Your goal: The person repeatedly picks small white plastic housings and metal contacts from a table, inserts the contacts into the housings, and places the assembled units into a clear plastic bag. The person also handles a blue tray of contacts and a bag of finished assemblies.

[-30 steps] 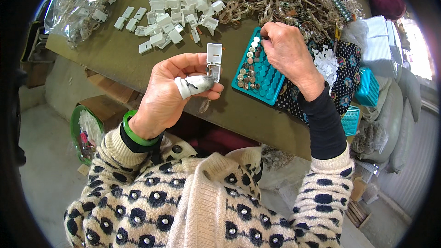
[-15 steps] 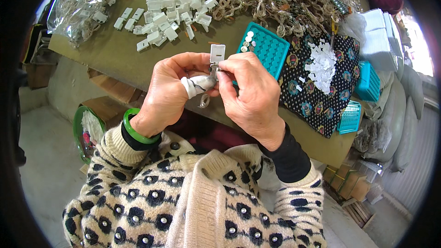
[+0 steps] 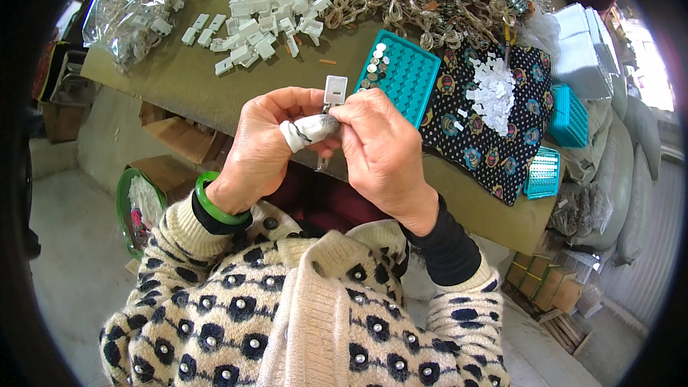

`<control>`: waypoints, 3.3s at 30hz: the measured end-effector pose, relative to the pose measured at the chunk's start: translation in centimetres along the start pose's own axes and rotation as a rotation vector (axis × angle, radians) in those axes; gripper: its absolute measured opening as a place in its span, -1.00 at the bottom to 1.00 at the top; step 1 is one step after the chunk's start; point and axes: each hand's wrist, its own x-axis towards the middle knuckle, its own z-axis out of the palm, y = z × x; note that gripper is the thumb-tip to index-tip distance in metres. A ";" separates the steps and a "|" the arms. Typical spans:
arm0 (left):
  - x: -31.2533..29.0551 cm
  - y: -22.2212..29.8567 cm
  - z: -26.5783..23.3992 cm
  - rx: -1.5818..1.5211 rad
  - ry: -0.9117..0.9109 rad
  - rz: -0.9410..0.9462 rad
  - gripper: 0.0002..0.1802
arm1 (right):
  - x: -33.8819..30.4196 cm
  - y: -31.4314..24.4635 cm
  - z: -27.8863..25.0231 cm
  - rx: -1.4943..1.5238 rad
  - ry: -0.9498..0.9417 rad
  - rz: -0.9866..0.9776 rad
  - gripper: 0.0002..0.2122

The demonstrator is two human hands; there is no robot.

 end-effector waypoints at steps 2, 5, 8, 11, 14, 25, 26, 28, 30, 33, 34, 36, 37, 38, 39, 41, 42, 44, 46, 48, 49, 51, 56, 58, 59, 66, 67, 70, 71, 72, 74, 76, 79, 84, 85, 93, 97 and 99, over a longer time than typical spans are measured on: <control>0.0 -0.2 -0.1 -0.015 0.008 -0.024 -0.75 | 0.1 0.2 -0.7 0.148 -0.047 0.101 -0.87; 0.1 -0.3 -0.7 0.001 0.012 -0.063 -0.81 | 0.9 1.3 -1.0 0.173 0.158 0.296 -0.93; 0.3 -0.4 -1.3 -0.171 -0.093 -0.074 -0.84 | 3.4 4.7 -1.1 -0.280 0.248 0.068 -0.92; 0.5 -0.5 -1.7 -0.229 -0.114 -0.055 -0.81 | 4.7 7.4 -0.3 -0.469 0.181 0.032 -0.87; 0.8 -0.5 -1.9 -0.163 -0.059 -0.031 -0.78 | 5.2 8.6 0.1 -0.525 0.072 0.071 -0.85; 2.0 0.4 -3.0 -0.347 -0.190 0.000 -0.66 | 6.2 7.2 -0.6 -0.226 0.007 0.279 -0.85; 2.1 0.4 -3.1 -0.358 -0.191 -0.002 -0.66 | 6.0 6.4 -0.7 -0.143 0.055 0.266 -0.86; 2.2 0.4 -3.2 -0.383 -0.185 -0.007 -0.66 | 5.3 4.7 -0.3 0.093 0.146 0.374 -0.87; 2.3 0.3 -3.2 -0.405 -0.172 -0.015 -0.65 | 4.2 2.8 0.1 0.166 0.174 0.326 -0.87; 2.3 0.0 -3.1 -0.426 -0.145 -0.041 -0.66 | 3.4 1.2 1.0 0.149 0.194 0.176 -0.86; 2.3 -0.1 -3.1 -0.431 -0.159 -0.031 -0.67 | 3.4 1.0 1.4 0.062 0.215 0.077 -0.84; 2.1 -0.3 -2.9 -0.440 -0.184 -0.009 -0.68 | 3.0 0.6 1.7 -0.033 0.223 0.040 -0.83; 1.9 -0.3 -2.9 -0.442 -0.192 -0.003 -0.69 | 3.0 0.5 1.9 -0.060 0.228 -0.001 -0.83; 1.8 -0.4 -2.8 -0.445 -0.199 0.003 -0.70 | 3.0 0.4 2.1 -0.091 0.233 -0.044 -0.83; 1.7 -0.5 -2.8 -0.447 -0.207 0.009 -0.71 | 3.0 0.4 2.2 -0.121 0.239 -0.087 -0.83; 1.5 -0.5 -2.6 -0.459 -0.213 0.014 -0.72 | 3.0 0.4 2.5 -0.140 0.252 -0.139 -0.83; 1.4 -0.6 -2.6 -0.465 -0.216 0.016 -0.72 | 2.9 0.3 2.6 -0.143 0.260 -0.161 -0.83; 1.2 -0.6 -2.4 -0.437 -0.192 0.020 -0.73 | 2.7 0.1 2.6 -0.163 0.245 -0.144 -0.83; 1.0 -0.5 -2.3 -0.444 -0.171 0.011 -0.75 | 2.6 -0.1 2.3 -0.163 0.213 -0.126 -0.82; 0.8 -0.5 -2.3 -0.483 -0.156 -0.004 -0.79 | 2.7 -0.1 1.8 -0.135 0.148 -0.125 -0.81; 0.7 -0.5 -2.2 -0.481 -0.153 -0.009 -0.80 | 2.8 -0.1 1.6 -0.118 0.114 -0.105 -0.81; 0.7 -0.5 -2.1 -0.464 -0.149 -0.001 -0.80 | 2.9 -0.1 1.2 -0.106 0.058 -0.117 -0.80; 0.6 -0.5 -1.9 -0.480 -0.130 -0.016 -0.79 | 2.7 -0.2 1.0 -0.110 0.018 -0.111 -0.75; 0.6 -0.5 -1.8 -0.472 -0.135 0.011 -0.78 | 2.0 -0.5 1.3 -0.162 0.056 -0.109 -0.72; 0.6 -0.5 -1.9 -0.450 -0.134 0.032 -0.76 | 1.7 -0.5 1.7 -0.182 0.103 -0.185 -0.69; 1.1 -0.6 -1.6 -0.491 -0.120 0.049 -0.76 | 0.5 -0.5 3.3 -0.277 0.235 -0.310 -0.66; 1.1 -0.7 -1.5 -0.486 -0.087 0.033 -0.77 | 0.5 -0.6 2.8 -0.264 0.219 -0.306 -0.67; 0.8 -0.8 -1.1 -0.447 -0.189 0.070 -0.77 | 0.6 -1.1 0.8 -0.005 0.258 -0.023 -0.75; 0.8 -0.6 -1.2 -0.385 -0.233 0.053 -0.71 | 1.0 -0.9 0.4 0.016 0.276 0.085 -0.77; 0.8 -0.6 -1.1 -0.390 -0.233 0.057 -0.71 | 1.7 -0.5 0.3 0.049 0.317 0.145 -0.78; 0.7 -0.6 -1.0 -0.399 -0.236 0.065 -0.70 | 2.3 -0.3 -0.2 0.442 0.164 0.369 -0.77; 0.6 -0.6 -1.0 -0.382 -0.236 0.055 -0.70 | 2.9 -0.1 -0.4 0.533 0.068 0.461 -0.75; 0.5 -0.4 -1.3 -0.417 -0.251 0.063 -0.75 | 3.4 -0.3 -0.4 0.540 0.091 0.484 -0.79; 0.3 -0.1 -1.7 -0.483 -0.296 0.058 -0.77 | 2.8 -1.5 0.1 0.454 0.171 0.429 -0.87; 0.3 -0.2 -1.7 -0.488 -0.290 0.051 -0.77 | 2.5 -1.6 0.4 0.350 0.189 0.400 -0.87; 0.0 -0.7 -1.7 -0.497 -0.217 0.139 -0.79 | 2.9 0.0 2.6 0.065 0.244 -0.203 -0.78; 0.2 -0.6 -2.1 -0.548 -0.235 0.105 -0.79 | 2.3 -1.2 2.1 0.190 0.115 -0.059 -0.71; 0.3 -1.0 -2.0 -0.601 -0.235 0.086 -0.78 | 2.0 -1.4 2.2 0.161 0.085 -0.020 -0.67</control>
